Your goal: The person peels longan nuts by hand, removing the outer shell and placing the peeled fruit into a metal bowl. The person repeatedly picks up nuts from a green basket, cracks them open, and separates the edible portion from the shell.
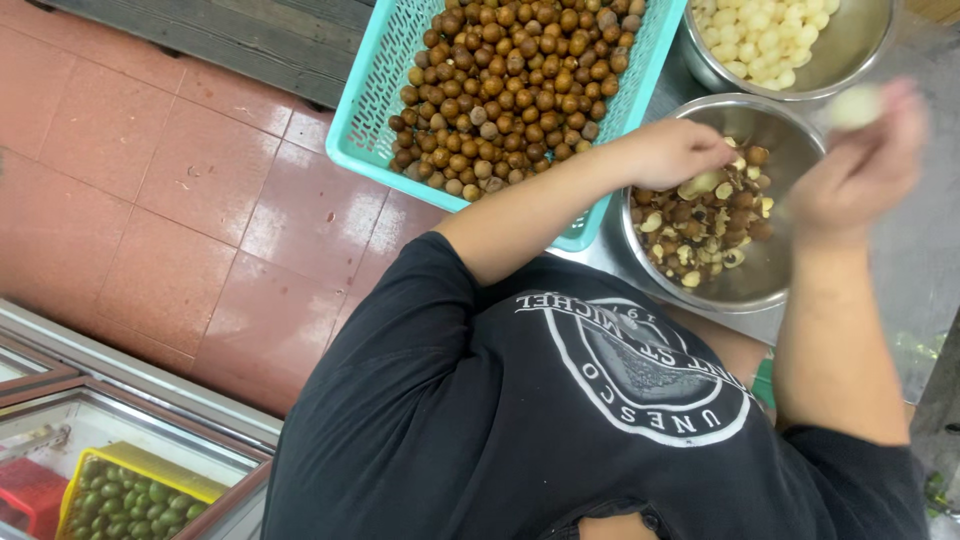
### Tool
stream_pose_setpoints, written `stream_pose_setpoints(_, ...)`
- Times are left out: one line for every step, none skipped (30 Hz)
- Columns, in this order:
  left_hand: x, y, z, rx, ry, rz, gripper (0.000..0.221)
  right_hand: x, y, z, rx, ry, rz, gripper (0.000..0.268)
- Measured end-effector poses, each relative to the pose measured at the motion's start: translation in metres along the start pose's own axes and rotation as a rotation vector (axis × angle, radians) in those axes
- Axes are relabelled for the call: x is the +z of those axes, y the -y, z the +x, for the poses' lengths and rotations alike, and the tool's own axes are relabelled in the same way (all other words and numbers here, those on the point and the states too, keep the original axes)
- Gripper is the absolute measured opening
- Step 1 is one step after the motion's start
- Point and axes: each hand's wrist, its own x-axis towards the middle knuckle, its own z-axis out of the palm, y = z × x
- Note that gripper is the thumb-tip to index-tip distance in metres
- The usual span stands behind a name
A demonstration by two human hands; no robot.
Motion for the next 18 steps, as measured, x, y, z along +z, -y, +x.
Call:
stream_pose_setpoints(-0.014,-0.009,-0.006,0.061,-0.024,0.095,0.026,0.003,-0.012,0.016,0.119,-0.103,-0.003,0.031)
stream_pose_setpoints(-0.030,-0.016,-0.012,0.122,-0.049,0.190,0.024,0.006,-0.025,0.035,0.063,-0.046,0.004,0.034)
stream_pose_setpoints(-0.043,-0.021,-0.022,0.179,-0.069,0.277,0.023,0.004,-0.037,0.050,0.017,0.020,0.014,0.037)
stream_pose_setpoints(-0.069,-0.020,-0.032,0.221,-0.149,0.313,0.023,0.001,-0.048,0.061,0.078,0.217,-0.230,0.031)
stream_pose_setpoints(-0.094,-0.014,-0.048,0.251,-0.230,0.340,0.025,-0.002,-0.057,0.067,0.134,0.431,-0.466,0.027)
stream_pose_setpoints(-0.119,-0.006,-0.064,0.059,-0.133,0.396,0.026,-0.006,-0.061,0.066,0.181,0.649,-0.699,0.023)
stream_pose_setpoints(-0.149,0.002,-0.082,0.021,-0.083,0.539,0.026,-0.004,-0.062,0.064,0.210,0.632,-0.632,0.029)
stream_pose_setpoints(-0.171,0.011,-0.104,0.021,-0.027,0.638,0.022,-0.005,-0.059,0.058,0.240,0.616,-0.564,0.035)
stream_pose_setpoints(-0.187,0.020,-0.130,-0.031,0.025,0.737,0.020,-0.006,-0.055,0.050,0.266,0.600,-0.498,0.042)
stream_pose_setpoints(-0.197,0.027,-0.150,-0.169,0.077,0.787,0.023,-0.005,-0.051,0.043,0.302,0.615,-0.458,0.043)
stream_pose_setpoints(-0.203,0.032,-0.169,-0.310,0.137,0.831,0.026,-0.005,-0.044,0.033,0.345,0.633,-0.416,0.044)
stream_pose_setpoints(-0.205,0.035,-0.187,-0.368,0.191,0.847,0.028,-0.005,-0.038,0.024,0.387,0.650,-0.373,0.045)
stream_pose_setpoints(-0.207,0.036,-0.198,-0.419,0.241,0.869,0.030,-0.002,-0.030,0.019,0.428,0.671,-0.334,0.046)
stream_pose_setpoints(-0.207,0.035,-0.206,-0.426,0.238,0.846,0.032,0.002,-0.022,0.014,0.469,0.692,-0.295,0.047)
stream_pose_setpoints(-0.203,0.033,-0.216,-0.430,0.235,0.822,0.034,0.005,-0.013,0.012,0.510,0.713,-0.258,0.048)
stream_pose_setpoints(-0.198,0.032,-0.222,-0.435,0.232,0.798,0.037,0.008,-0.005,0.013,0.510,0.701,-0.203,0.047)
stream_pose_setpoints(-0.191,0.031,-0.224,-0.406,0.222,0.811,0.035,0.009,0.003,0.012,0.512,0.692,-0.152,0.046)
stream_pose_setpoints(-0.184,0.031,-0.224,-0.376,0.212,0.823,0.033,0.011,0.010,0.011,0.513,0.682,-0.101,0.044)
